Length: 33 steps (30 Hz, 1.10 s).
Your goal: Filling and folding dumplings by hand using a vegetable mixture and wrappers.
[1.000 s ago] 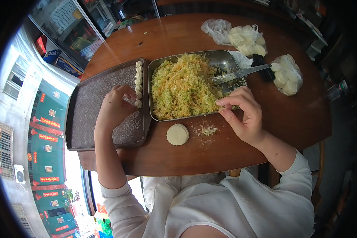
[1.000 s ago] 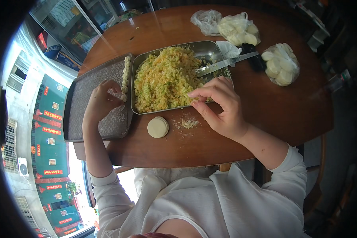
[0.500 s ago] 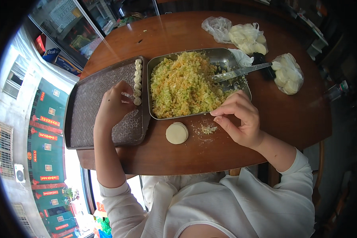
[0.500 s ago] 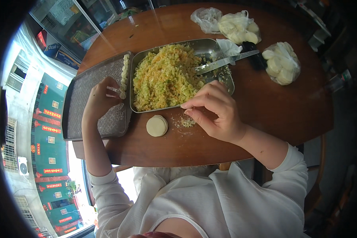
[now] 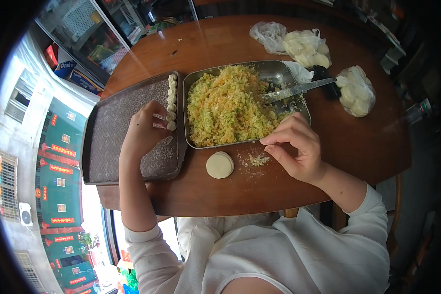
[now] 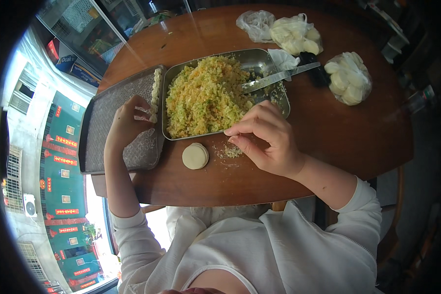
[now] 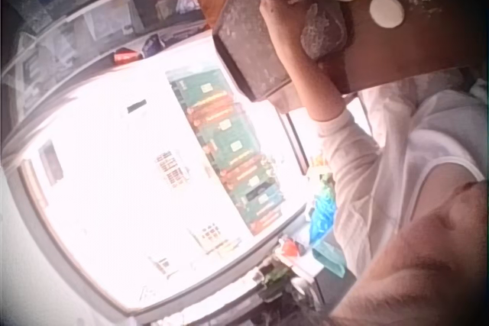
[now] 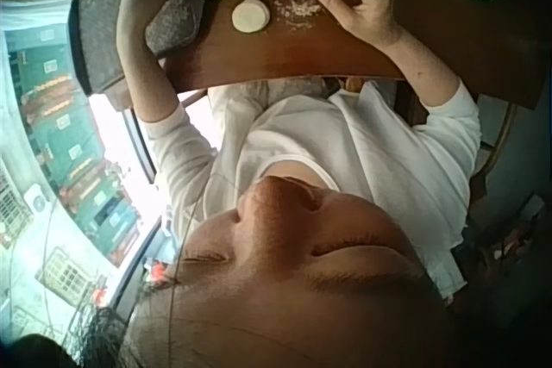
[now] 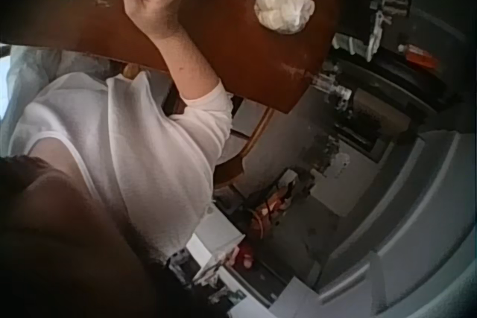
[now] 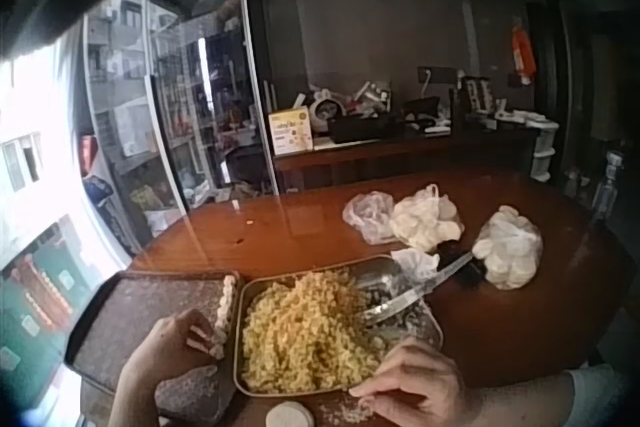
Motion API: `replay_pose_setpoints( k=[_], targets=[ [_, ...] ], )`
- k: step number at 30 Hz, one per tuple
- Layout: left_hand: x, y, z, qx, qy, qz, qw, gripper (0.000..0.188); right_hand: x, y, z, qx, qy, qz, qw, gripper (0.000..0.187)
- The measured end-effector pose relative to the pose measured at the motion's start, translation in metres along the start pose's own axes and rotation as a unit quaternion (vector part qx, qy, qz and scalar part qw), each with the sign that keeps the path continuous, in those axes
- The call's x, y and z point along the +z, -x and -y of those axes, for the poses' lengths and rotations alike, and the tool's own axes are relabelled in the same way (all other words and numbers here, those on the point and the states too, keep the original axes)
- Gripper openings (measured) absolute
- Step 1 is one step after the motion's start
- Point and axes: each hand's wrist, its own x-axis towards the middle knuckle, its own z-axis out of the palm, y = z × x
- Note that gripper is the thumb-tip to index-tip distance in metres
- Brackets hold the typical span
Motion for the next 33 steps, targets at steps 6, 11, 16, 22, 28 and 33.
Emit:
replay_pose_setpoints(
  k=[6, 11, 16, 22, 28, 33],
  targets=[
    [-0.008, 0.005, -0.005, 0.021, -0.001, 0.005, 1.000, 0.042, 0.000, 0.000, 0.003, -0.001, 0.000, -0.005, 1.000, 0.016],
    [-0.022, 0.022, -0.044, 0.106, 0.126, 0.129, 0.978, 0.033, 0.001, -0.002, 0.003, -0.009, -0.004, -0.012, 1.000, 0.017],
    [0.007, 0.042, -0.074, 0.227, 0.123, 0.302, 0.918, 0.024, 0.001, -0.002, 0.003, -0.012, -0.003, -0.009, 1.000, 0.018],
    [0.011, 0.048, -0.076, 0.269, 0.020, 0.211, 0.940, 0.024, 0.001, 0.000, 0.002, -0.007, -0.004, -0.011, 1.000, 0.019],
    [0.015, 0.052, -0.081, 0.322, -0.063, 0.159, 0.931, 0.022, 0.001, 0.000, 0.000, -0.010, -0.003, -0.012, 1.000, 0.019],
    [0.018, 0.050, -0.082, 0.320, -0.058, 0.166, 0.931, 0.020, 0.000, 0.000, 0.000, -0.009, 0.001, -0.014, 1.000, 0.020]
  ],
)
